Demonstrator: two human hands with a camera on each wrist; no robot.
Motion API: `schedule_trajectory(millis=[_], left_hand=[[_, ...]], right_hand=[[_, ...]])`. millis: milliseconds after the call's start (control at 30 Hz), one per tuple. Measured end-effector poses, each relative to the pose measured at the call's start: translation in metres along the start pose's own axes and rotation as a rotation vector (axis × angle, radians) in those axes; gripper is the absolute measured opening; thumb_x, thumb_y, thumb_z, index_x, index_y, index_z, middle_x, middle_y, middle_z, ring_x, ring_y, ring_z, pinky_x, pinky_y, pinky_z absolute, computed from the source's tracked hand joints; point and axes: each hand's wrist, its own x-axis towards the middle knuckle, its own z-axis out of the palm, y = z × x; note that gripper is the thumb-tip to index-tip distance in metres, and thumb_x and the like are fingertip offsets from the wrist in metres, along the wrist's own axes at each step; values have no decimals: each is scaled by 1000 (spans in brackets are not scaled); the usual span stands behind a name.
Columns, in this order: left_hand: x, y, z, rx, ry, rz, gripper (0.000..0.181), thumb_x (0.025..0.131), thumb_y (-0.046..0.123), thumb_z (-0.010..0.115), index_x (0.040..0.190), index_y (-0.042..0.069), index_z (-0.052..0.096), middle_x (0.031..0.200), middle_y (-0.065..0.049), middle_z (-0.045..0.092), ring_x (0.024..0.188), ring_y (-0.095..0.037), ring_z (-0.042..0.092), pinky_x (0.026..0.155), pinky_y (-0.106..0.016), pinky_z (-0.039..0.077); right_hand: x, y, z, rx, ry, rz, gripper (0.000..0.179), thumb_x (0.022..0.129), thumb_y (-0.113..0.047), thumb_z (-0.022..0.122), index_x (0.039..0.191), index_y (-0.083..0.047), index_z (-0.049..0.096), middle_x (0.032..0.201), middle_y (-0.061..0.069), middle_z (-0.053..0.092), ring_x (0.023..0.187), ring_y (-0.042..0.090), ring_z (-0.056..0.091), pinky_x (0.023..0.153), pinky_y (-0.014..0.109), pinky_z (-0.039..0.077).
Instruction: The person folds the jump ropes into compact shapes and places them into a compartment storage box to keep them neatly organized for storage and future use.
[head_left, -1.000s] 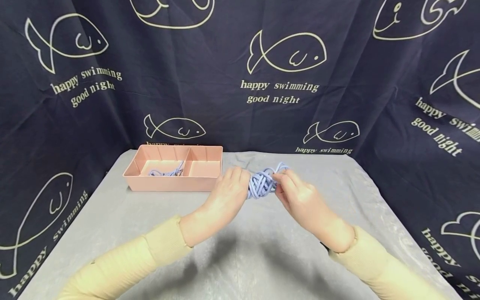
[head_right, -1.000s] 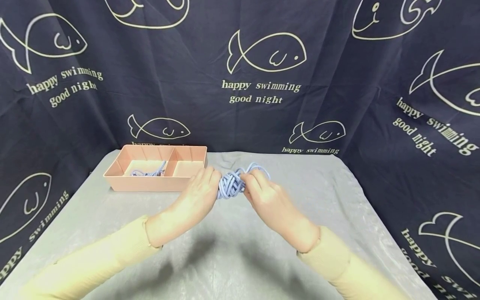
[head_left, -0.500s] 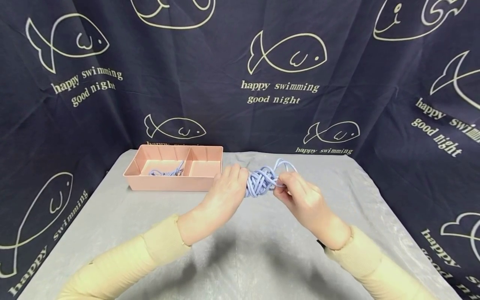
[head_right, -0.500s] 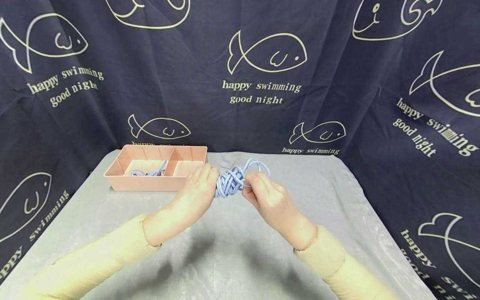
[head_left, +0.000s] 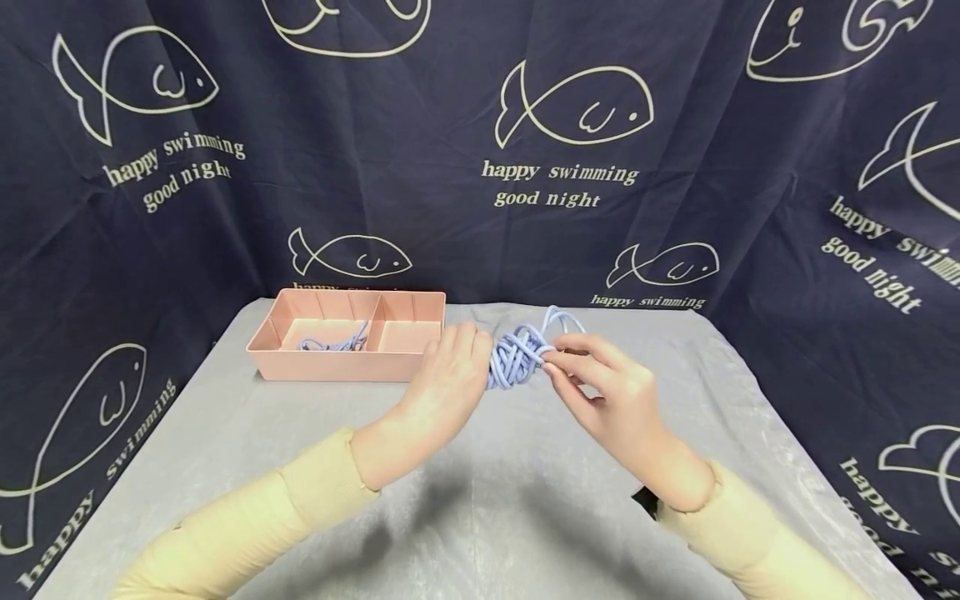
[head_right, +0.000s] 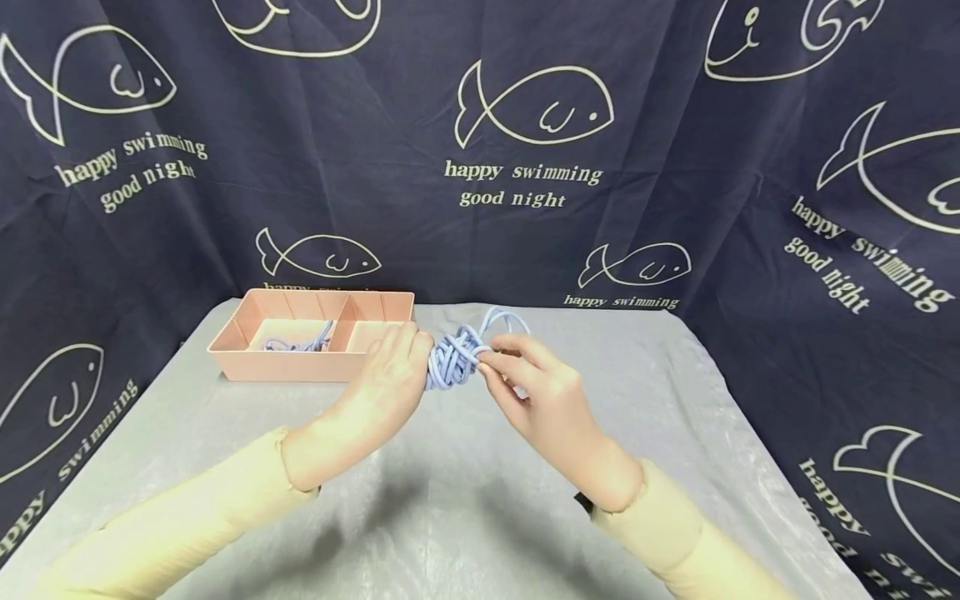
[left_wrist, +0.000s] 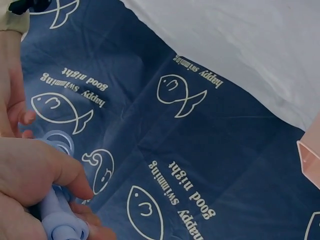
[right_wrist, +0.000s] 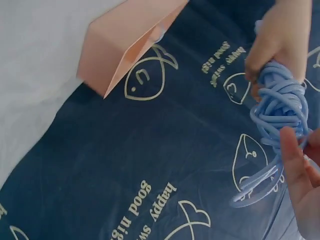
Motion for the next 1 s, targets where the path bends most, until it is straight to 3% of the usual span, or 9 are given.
schedule_trajectory(millis=[67,167,333,567,667,800,1000], left_hand=[[0,0,0,2,-3,1,14,82,2,60,87,5,48,80,-8,46,72,-24,46,53,-30,32],[0,1,0,2,-11,15,17,80,3,63,89,5,49,81,-8,47,74,-24,47,54,-30,34],[0,1,2,-35,-12,40,21,78,4,67,90,5,49,81,-8,48,73,-23,47,54,-30,35],[-2,-2,-1,-99,-2,73,24,75,0,67,89,5,48,80,-8,47,73,-23,46,56,-30,35],[-5,-4,-1,-97,-12,98,25,73,-1,68,89,4,48,79,-7,47,73,-23,46,57,-30,36],[-8,-3,1,-61,-16,105,21,75,-2,65,86,4,48,76,-8,49,70,-23,48,56,-30,37],[-8,-2,6,-62,6,79,17,76,-2,62,85,4,49,75,-8,52,68,-24,50,54,-30,39]], right_hand=[[1,-1,-1,45,-11,90,10,77,-4,72,87,-1,69,79,6,65,60,10,59,55,15,50],[2,-4,-3,98,-76,216,29,66,7,75,90,-3,62,75,1,60,59,7,54,53,13,47],[6,-8,-6,148,-193,301,36,67,10,73,90,-4,50,77,-4,55,60,5,46,52,14,37],[5,-9,-10,199,-174,315,41,62,10,79,76,-5,43,68,-3,45,61,5,43,53,16,35],[4,-8,-13,142,-160,333,45,59,5,83,71,-7,42,65,-5,40,57,3,39,50,13,31],[3,-7,-15,19,-154,275,49,58,-6,87,67,-11,39,60,-8,36,53,0,34,47,12,26],[2,-3,-10,-70,-89,134,45,80,-42,71,65,-11,42,57,-6,36,52,2,33,48,13,26]])
